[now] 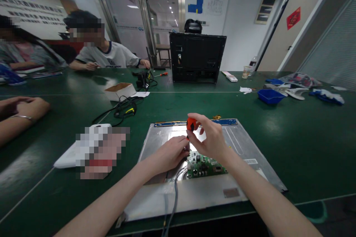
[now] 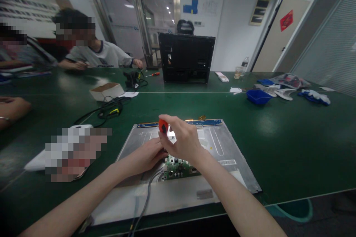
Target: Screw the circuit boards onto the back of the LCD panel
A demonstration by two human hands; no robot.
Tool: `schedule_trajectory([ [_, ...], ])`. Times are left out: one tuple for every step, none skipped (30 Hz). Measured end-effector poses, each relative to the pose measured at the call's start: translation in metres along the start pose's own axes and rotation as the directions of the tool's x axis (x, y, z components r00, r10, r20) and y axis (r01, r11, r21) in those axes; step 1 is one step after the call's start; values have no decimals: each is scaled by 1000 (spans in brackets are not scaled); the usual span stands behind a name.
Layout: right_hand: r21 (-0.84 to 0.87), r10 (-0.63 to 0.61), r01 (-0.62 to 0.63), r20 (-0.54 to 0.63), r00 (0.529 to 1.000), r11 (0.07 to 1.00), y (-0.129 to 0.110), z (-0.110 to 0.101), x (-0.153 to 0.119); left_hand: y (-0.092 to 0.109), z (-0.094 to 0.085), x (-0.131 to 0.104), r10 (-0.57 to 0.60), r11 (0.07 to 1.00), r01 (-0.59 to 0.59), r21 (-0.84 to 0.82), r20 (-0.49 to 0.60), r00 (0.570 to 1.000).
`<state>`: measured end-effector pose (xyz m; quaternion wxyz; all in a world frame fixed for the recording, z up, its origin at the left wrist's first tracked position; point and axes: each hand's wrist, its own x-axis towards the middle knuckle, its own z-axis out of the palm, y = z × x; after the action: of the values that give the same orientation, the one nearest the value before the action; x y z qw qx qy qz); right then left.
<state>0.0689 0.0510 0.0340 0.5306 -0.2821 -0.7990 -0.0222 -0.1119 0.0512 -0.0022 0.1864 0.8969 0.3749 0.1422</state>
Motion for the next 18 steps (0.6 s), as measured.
schedule_trajectory([
  [-3,8,-8,-19,1000,1000,1,1,-1,1,-2,-1,0,1000,0,5,3,1000],
  [0,20,-20,-36,999,1000,2,2,-2,2,-3,-2,2,1000,-2,8,8,1000],
  [10,35,-34,-48,998,999,3,2,-2,2,-5,-3,8,1000,-8,4,13,1000],
  [28,50,-48,-53,997,998,4,3,-3,2,-6,-3,17,1000,-17,-3,19,1000],
  [51,63,-61,-49,997,997,5,4,-4,2,-6,-3,24,1000,-23,-11,23,999],
  [75,72,-68,-41,997,995,5,4,-4,2,-6,-3,29,999,-28,-18,24,999],
  [92,72,-69,-30,997,993,5,4,-4,1,-6,-3,33,999,-32,-21,25,999],
  [98,62,-60,-18,998,993,5,4,-3,0,-5,-3,37,999,-36,-22,27,999],
  [95,42,-42,-6,999,995,4,3,-2,-2,-4,-2,38,999,-38,-19,27,999],
  [89,17,-18,5,1000,996,3,2,-1,-3,-2,-2,39,999,-38,-18,27,999],
  [84,-6,5,17,1000,996,2,0,-1,-4,-1,-2,39,999,-38,-18,23,999],
  [81,-23,21,27,999,996,1,-1,0,-5,-1,-2,40,999,-40,-21,17,999],
  [82,-33,30,38,999,996,0,-2,1,-5,0,-2,43,999,-43,-27,6,999],
  [82,-36,32,47,998,996,-1,-3,1,-5,0,-1,47,998,-47,-34,-4,999],
  [78,-33,29,54,998,997,-1,-4,1,-5,0,-2,51,998,-52,-39,-14,999],
  [72,-30,26,55,998,997,-1,-4,1,-4,0,-2,55,998,-56,-42,-21,998],
  [65,-27,24,50,998,998,-1,-4,1,-4,-1,-2,58,997,-59,-43,-26,998],
  [55,-27,25,38,999,998,-1,-3,1,-3,-1,-2,58,997,-59,-38,-28,998],
])
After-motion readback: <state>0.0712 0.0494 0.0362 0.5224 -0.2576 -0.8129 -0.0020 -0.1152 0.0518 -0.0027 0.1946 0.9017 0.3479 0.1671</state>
